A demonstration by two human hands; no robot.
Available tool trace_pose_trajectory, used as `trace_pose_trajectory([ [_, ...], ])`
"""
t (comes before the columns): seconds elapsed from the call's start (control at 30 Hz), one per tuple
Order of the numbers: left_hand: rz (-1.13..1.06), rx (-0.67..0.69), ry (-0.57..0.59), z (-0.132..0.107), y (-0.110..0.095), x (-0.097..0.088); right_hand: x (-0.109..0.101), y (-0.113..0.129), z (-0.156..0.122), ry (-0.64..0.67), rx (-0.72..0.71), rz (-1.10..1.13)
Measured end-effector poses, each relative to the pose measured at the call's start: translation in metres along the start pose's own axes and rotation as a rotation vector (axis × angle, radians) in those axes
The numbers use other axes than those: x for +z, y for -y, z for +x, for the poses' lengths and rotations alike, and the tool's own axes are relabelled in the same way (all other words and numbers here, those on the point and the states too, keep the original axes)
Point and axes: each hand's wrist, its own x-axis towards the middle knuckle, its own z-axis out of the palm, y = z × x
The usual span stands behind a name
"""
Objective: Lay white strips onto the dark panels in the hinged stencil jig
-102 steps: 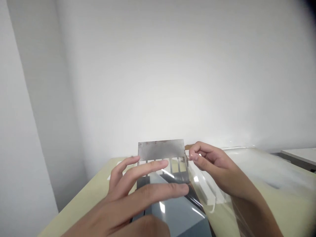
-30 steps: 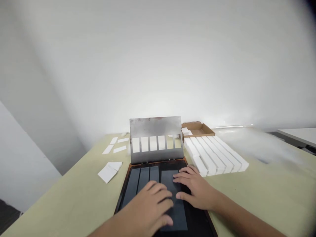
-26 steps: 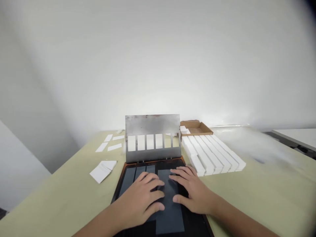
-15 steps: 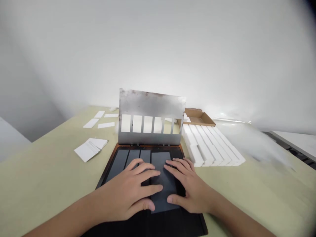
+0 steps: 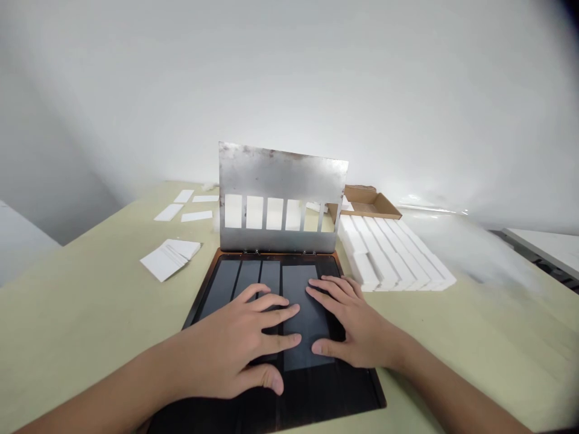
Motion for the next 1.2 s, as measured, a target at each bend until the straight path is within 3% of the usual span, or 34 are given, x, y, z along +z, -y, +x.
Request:
trace_pose_trajectory([
  [1.0,-0.077,-0.014,0.03,-0.0044,0.0021,-0.0068,-0.0064,-0.0043,-0.0005,0.012,-0.04,0.057],
  [1.2,-0.117,0.012,-0.077,-0.0049,0.0022,-0.006,-0.0035,-0.0055,-0.0016,-0.065,-0.067,-0.001],
])
